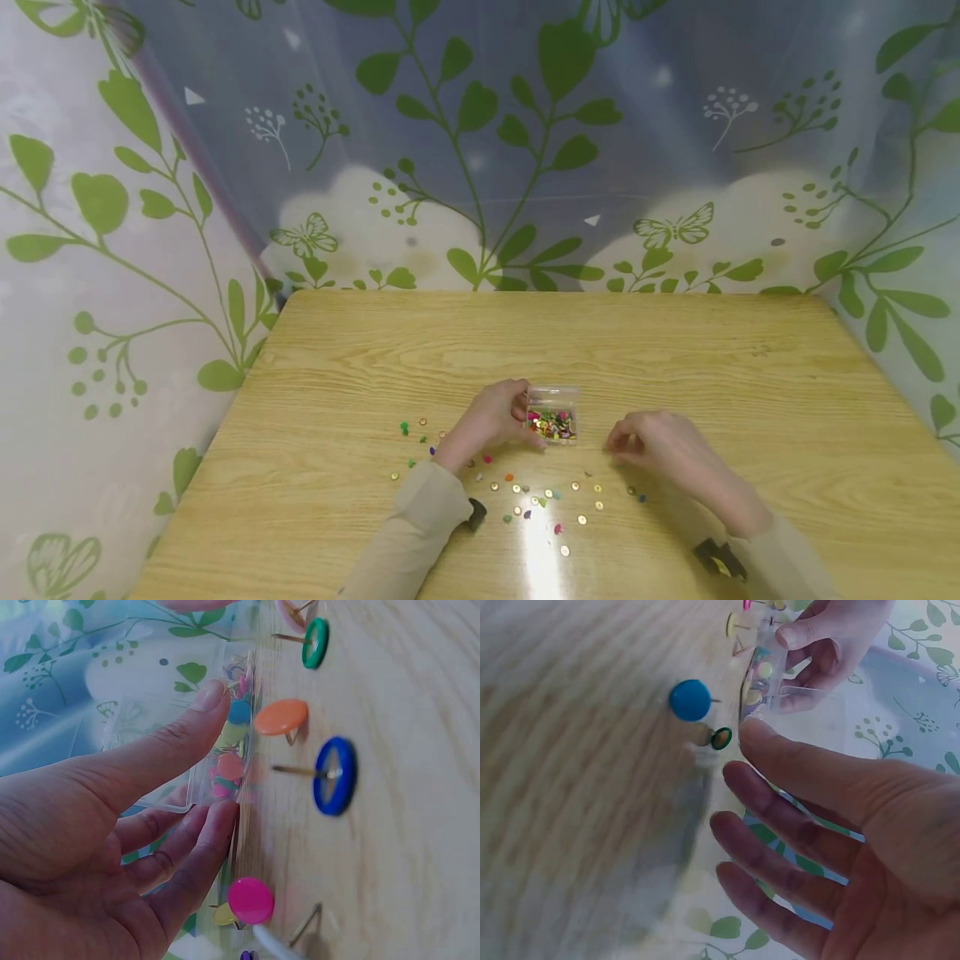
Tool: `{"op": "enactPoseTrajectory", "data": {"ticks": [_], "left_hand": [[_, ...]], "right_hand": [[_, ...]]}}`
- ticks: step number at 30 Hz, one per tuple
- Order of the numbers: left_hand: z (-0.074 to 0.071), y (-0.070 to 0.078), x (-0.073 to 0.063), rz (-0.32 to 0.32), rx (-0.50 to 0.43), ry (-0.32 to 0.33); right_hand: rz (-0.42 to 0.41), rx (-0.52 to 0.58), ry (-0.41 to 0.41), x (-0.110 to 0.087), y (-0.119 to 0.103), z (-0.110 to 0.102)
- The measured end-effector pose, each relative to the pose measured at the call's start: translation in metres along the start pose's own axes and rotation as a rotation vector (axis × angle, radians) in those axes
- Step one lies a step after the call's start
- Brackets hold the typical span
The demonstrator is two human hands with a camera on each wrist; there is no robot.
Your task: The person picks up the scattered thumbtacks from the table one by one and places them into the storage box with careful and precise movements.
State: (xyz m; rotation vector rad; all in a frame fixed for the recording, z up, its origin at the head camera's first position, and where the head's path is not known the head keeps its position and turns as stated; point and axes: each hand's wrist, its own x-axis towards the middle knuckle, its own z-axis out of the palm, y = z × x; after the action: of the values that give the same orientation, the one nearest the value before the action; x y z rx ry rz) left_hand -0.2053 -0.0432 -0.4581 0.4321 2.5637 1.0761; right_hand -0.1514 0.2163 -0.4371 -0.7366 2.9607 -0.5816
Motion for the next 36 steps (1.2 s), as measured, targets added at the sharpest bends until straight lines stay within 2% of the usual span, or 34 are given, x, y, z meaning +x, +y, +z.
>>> {"op": "enactPoseTrajectory", "data": {"ticks": [4,7,12,17,21,29,36], "left_hand": [[0.0,0.0,0.0,-0.004,-0.001,0.002],[-0.001,0.0,0.0,-0.009,-0.005,0.005],[-0.001,0.0,0.0,-0.001,-0.013,0.006],[0.0,0.0,0.001,-0.003,-0.013,0.005],[0.0,-0.001,0.001,-0.008,-0.018,0.005],[0.001,-0.002,0.002,-0.007,-0.016,0.001],[0.0,-0.002,0.001,0.026,-0.006,0.006]], "right_hand": [[0.022,0.002,-0.048,-0.003,0.004,0.002],[0.015,-0.021,-0.053,-0.004,0.006,0.004],[-0.002,-0.037,0.003,-0.005,0.008,0.005],[0.029,-0.03,0.054,-0.003,0.011,0.003],[0.05,-0.034,0.061,0.001,0.011,0.001],[0.038,-0.032,0.047,0.014,-0.003,0.001],[0.017,-0.025,0.115,0.029,-0.02,0.002]]}}
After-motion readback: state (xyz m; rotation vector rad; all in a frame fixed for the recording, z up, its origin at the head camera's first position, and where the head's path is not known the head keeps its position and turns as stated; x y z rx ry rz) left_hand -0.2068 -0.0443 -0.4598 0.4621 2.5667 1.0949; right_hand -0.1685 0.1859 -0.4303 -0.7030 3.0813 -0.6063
